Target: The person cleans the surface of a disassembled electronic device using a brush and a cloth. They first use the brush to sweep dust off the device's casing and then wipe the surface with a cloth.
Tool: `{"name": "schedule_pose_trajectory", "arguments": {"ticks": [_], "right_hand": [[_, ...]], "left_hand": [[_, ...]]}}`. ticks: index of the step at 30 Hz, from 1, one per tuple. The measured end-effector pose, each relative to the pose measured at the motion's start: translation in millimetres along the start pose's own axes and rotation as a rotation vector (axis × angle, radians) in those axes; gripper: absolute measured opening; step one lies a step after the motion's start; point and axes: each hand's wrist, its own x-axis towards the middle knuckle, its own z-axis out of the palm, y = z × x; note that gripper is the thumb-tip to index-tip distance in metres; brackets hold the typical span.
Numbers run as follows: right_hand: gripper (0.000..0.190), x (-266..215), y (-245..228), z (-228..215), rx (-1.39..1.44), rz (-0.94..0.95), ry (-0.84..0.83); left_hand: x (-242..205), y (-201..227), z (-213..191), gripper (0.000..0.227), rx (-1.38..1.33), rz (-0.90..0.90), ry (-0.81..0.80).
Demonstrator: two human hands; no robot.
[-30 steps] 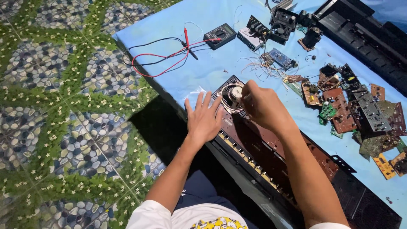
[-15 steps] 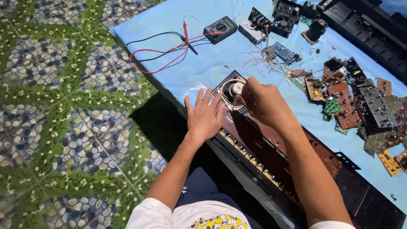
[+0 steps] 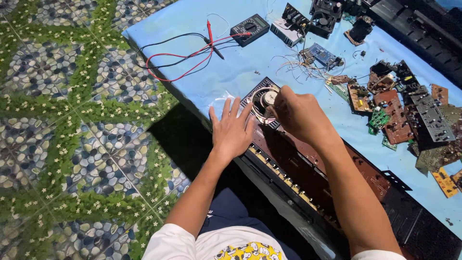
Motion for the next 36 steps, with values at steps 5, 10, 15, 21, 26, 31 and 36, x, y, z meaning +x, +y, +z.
{"name": "schedule_pose_trajectory", "arguments": {"ticks": [5,10,15,21,26,31,36], "right_hand": [[0.021,0.9,-1.5,-2.5,0.001,0.001,-0.011],[0.021,0.1,-3.1,-1.1,-0.011,-0.003,0.007],[0.021,-0.5,-3.3,0.6,-0.021,0.053,-0.003],[0.021,0.2,-5.8,-1.1,-0.038,0.063,0.01],[0.023,-1.6,-0.5,2.7,-0.101,0.03,0.05],[0.024,-0.9,0.5,3.3,-0.096,0.023,0.052],[0.024,-0.7,-2.6,4.0,-0.099,0.012,0.068]], "left_hand": [[0.4,0.9,-2.4,0.05,-0.009,-0.01,-0.02],[-0.1,2.5,-5.6,0.051,-0.02,-0.019,-0.037],[0.1,2.9,-5.7,0.051,-0.006,-0.014,-0.04],[0.8,4.1,-7.9,0.051,-0.025,-0.026,-0.051],[-0.6,4.5,-9.4,0.051,-0.03,-0.023,-0.05],[0.3,3.7,-7.2,0.051,-0.014,-0.032,-0.059],[1.0,1.5,-2.4,0.052,0.005,-0.026,-0.053]]}}
